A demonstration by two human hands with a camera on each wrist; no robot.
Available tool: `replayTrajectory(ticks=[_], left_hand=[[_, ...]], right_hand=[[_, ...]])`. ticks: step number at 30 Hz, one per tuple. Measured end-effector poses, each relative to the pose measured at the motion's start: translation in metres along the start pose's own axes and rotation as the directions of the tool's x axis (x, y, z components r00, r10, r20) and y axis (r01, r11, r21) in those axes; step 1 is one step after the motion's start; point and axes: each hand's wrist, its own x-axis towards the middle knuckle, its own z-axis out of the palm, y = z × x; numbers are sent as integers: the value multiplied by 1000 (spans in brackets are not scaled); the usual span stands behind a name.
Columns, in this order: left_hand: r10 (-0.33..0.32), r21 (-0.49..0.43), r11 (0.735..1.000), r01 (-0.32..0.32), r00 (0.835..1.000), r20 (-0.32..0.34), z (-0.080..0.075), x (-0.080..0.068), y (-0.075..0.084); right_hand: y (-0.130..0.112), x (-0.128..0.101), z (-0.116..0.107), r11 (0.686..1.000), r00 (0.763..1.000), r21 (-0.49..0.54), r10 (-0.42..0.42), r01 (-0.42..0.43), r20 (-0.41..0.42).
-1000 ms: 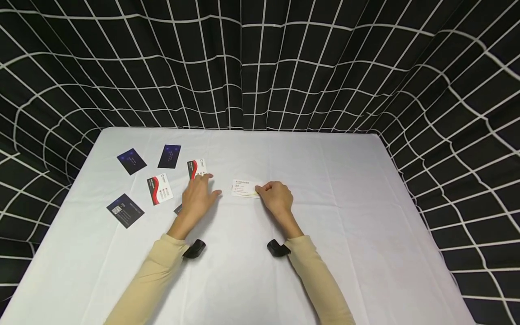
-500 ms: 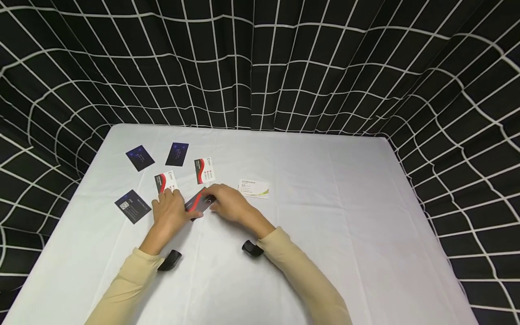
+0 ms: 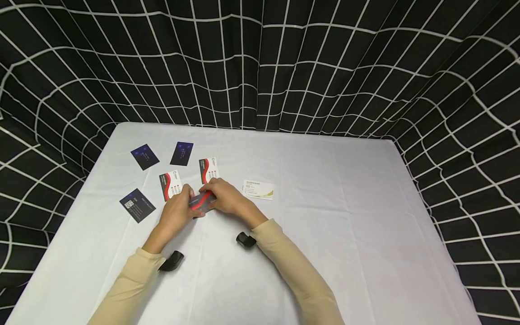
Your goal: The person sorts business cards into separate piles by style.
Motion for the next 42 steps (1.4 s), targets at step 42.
replayTrajectory(ticks=[42], left_hand=[[311, -123, 946, -301, 947, 79, 114, 70, 161]], right_hand=[[116, -172, -64, 681, 616, 609, 697, -407, -367]])
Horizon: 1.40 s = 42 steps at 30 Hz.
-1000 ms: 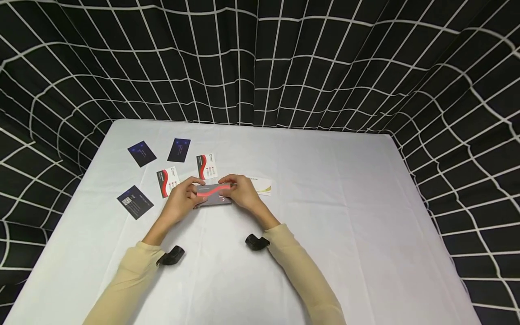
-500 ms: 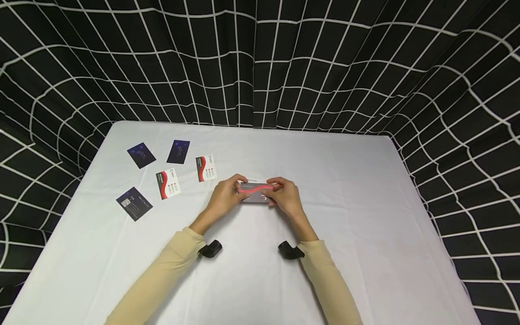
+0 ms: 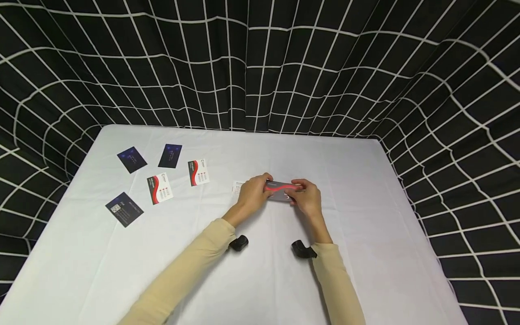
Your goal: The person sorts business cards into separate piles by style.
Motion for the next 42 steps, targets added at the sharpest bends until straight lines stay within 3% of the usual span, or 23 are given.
replayTrajectory(ticks=[5, 11, 14, 22, 30, 35, 38, 42], left_hand=[[25, 123, 992, -28, 999, 28, 11, 6, 10], [52, 327, 943, -64, 998, 46, 18, 3, 13], [51, 381, 922, -65, 998, 47, 18, 2, 14], [60, 365, 929, -65, 998, 26, 15, 1, 17], [48, 394, 918, -42, 999, -6, 16, 2, 17], [34, 335, 942, -26, 999, -19, 14, 0, 13], [20, 271, 963, -4, 998, -54, 6, -1, 7], [10, 216, 976, 17, 992, -125, -18, -2, -13]], right_hand=[[10, 1, -8, 1000, 999, -15, 17, -18, -38], [20, 2, -3, 959, 990, -281, -71, 34, -122], [18, 2, 1, 944, 987, -326, -92, 46, -128], [14, 4, 4, 927, 988, -374, -67, 11, -137], [14, 6, 5, 934, 988, -356, -32, -25, -154], [6, 0, 11, 933, 983, -360, -71, 6, -170], [-4, -6, 19, 934, 979, -352, -118, 51, -169], [-22, -9, 32, 930, 971, -344, -187, 127, -148]])
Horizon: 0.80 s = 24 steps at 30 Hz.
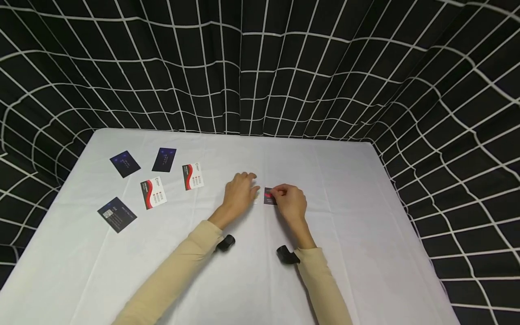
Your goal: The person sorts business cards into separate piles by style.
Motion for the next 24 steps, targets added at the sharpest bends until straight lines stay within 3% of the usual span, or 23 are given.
replayTrajectory(ticks=[6, 10, 13, 18, 24], left_hand=[[-80, 12, 997, 80, 997, -4, -35, 5, -62], [-170, 48, 985, 167, 983, 64, -52, 5, -105], [-204, 80, 978, 195, 971, 128, -60, 4, -130], [-187, 124, 978, 166, 965, 186, -69, 2, -147], [-205, 116, 975, 190, 970, 134, -76, 7, -149]], right_hand=[[-40, 0, 32, 996, 996, 13, -83, 83, 22], [-74, -2, 61, 993, 991, -30, -116, 118, 60], [-100, -3, 84, 987, 984, -89, -120, 132, 131], [-132, 1, 117, 964, 974, -220, -104, 148, 201], [-152, 7, 146, 952, 981, -275, -87, 134, 175]])
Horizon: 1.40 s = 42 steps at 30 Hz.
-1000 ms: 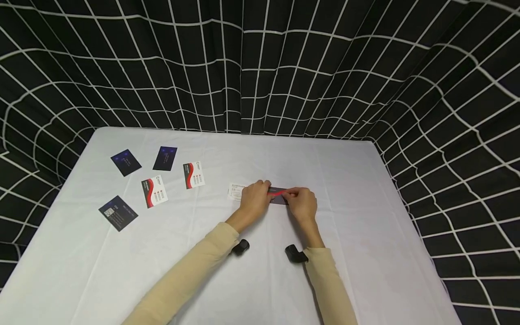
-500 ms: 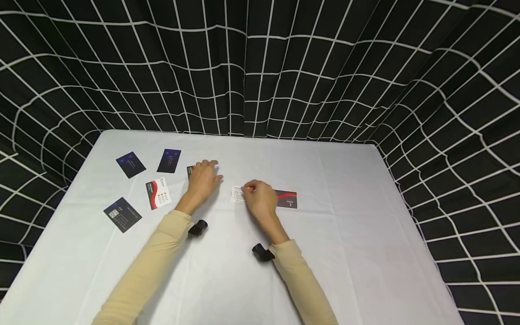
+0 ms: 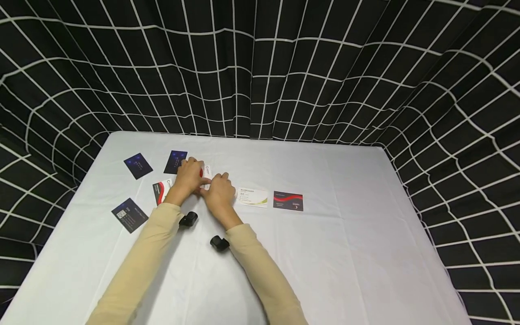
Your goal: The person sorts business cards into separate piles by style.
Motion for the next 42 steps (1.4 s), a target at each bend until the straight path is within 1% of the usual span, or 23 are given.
replayTrajectory(ticks=[2, 6, 8, 12, 15, 17, 21, 24, 26, 28, 31, 33, 34, 35, 36, 37, 38, 40, 41, 42], left_hand=[[-20, -14, 1000, 20, 1000, -5, -2, 2, 1], [-39, -32, 999, 40, 999, 19, -4, 3, -1], [-42, -33, 999, 43, 999, 18, -3, 2, -3], [-45, -34, 998, 45, 999, 6, -2, -1, -6], [-58, -50, 997, 58, 998, -6, -1, -3, -7], [-65, -63, 996, 64, 998, -24, 0, -4, -7], [-60, -67, 996, 55, 995, -84, 3, -5, -7], [-82, -129, 990, 64, 987, -141, 5, -6, -9], [-110, -226, 972, 70, 979, -172, 6, -6, -10], [-149, -340, 937, 77, 970, -192, 4, -7, -12], [-206, -488, 868, 93, 961, -184, 0, -7, -14], [-257, -568, 814, 122, 952, -164, -4, -8, -14], [-287, -617, 775, 140, 947, -145, -6, -8, -14], [-313, -660, 735, 158, 942, -124, -7, -8, -14], [-337, -696, 696, 175, 936, -101, -9, -9, -13], [-357, -729, 657, 191, 931, -79, -10, -9, -12], [-372, -760, 619, 200, 926, -59, -11, -9, -10], [-381, -803, 559, 208, 924, -26, -12, -9, -7], [-375, -813, 545, 204, 927, -20, -12, -9, -6], [-367, -821, 536, 198, 930, -16, -13, -10, -4]], right_hand=[[-3, 2, 5, 1000, 1000, -6, 2, -2, -19], [-6, 2, 11, 1000, 998, -2, 14, -14, -56], [-7, 2, 12, 1000, 998, 14, 27, -26, -49], [-7, 3, 12, 997, 998, 50, 57, -57, 2], [-6, 4, 12, 995, 998, 70, 66, -67, 24], [-5, 4, 12, 994, 997, 84, 68, -70, 28], [-3, 4, 11, 992, 996, 102, 77, -80, 33], [-3, 4, 11, 990, 996, 113, 85, -88, 30], [-3, 4, 11, 989, 996, 120, 89, -91, 24], [-3, 4, 11, 987, 996, 130, 92, -92, 12], [0, 5, 11, 984, 996, 151, 91, -89, -8], [1, 6, 10, 975, 996, 207, 86, -81, -19], [3, 7, 10, 961, 996, 264, 87, -79, -17], [4, 8, 9, 937, 996, 340, 86, -77, -11], [5, 9, 8, 899, 996, 431, 89, -80, 0], [7, 10, 7, 843, 995, 530, 97, -92, 19], [8, 11, 6, 774, 994, 625, 106, -107, 38], [12, 13, 3, 623, 988, 768, 133, -148, 82], [14, 14, 2, 566, 984, 808, 146, -164, 98], [16, 15, 0, 523, 981, 833, 161, -181, 113]])
